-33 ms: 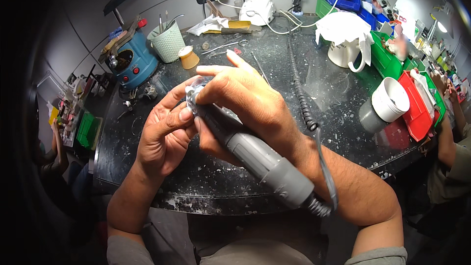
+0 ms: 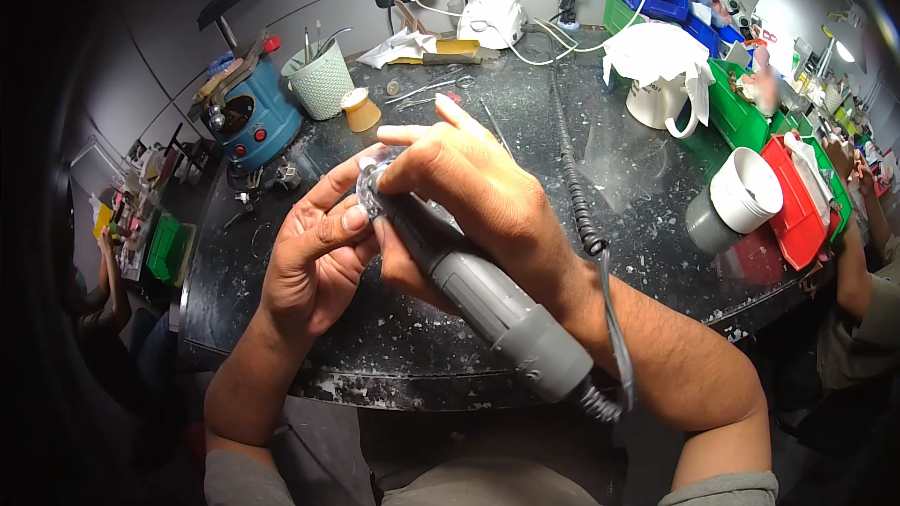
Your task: Polishing and refining the edges of a clear acrylic denture base using a rotary tool.
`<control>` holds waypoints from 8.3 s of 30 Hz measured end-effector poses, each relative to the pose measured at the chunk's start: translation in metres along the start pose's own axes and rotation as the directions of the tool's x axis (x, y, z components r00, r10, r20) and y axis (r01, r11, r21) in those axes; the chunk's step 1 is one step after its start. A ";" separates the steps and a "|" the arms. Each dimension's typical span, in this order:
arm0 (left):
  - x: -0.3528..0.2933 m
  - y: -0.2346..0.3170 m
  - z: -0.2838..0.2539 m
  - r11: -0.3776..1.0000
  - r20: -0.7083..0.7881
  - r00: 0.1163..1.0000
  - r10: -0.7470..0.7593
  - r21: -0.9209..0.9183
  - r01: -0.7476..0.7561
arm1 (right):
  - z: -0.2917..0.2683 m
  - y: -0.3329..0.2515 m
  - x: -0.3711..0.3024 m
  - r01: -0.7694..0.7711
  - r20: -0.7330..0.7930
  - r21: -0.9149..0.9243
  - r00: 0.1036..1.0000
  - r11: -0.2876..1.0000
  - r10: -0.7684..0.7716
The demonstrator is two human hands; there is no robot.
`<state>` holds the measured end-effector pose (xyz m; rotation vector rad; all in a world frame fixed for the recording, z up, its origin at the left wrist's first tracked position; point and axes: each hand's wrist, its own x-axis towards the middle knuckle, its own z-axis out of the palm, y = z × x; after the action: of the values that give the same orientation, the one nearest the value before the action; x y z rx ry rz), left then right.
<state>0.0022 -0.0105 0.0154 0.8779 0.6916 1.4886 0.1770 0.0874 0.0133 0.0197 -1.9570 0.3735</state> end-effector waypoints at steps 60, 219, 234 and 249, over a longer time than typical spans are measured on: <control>-0.002 -0.005 0.000 0.989 0.029 0.998 0.063 0.128 -0.066 | -0.001 -0.001 0.000 -0.265 -0.151 0.313 0.934 0.912 0.324; -0.001 -0.012 -0.009 0.869 0.106 0.915 0.389 0.286 -0.403 | 0.000 -0.014 0.004 0.008 0.009 0.154 1.000 0.988 -0.009; -0.004 -0.011 -0.009 0.877 0.009 0.937 0.350 0.348 -0.331 | 0.001 -0.007 0.005 0.090 -0.070 0.114 0.994 0.989 -0.082; -0.007 -0.005 -0.011 0.869 0.063 0.943 0.328 0.372 -0.327 | -0.004 -0.005 0.008 0.109 0.027 0.082 0.993 0.991 -0.111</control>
<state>-0.0044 -0.0158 0.0040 1.3437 0.8822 1.6838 0.1781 0.0844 0.0230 0.1858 -1.9610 0.3808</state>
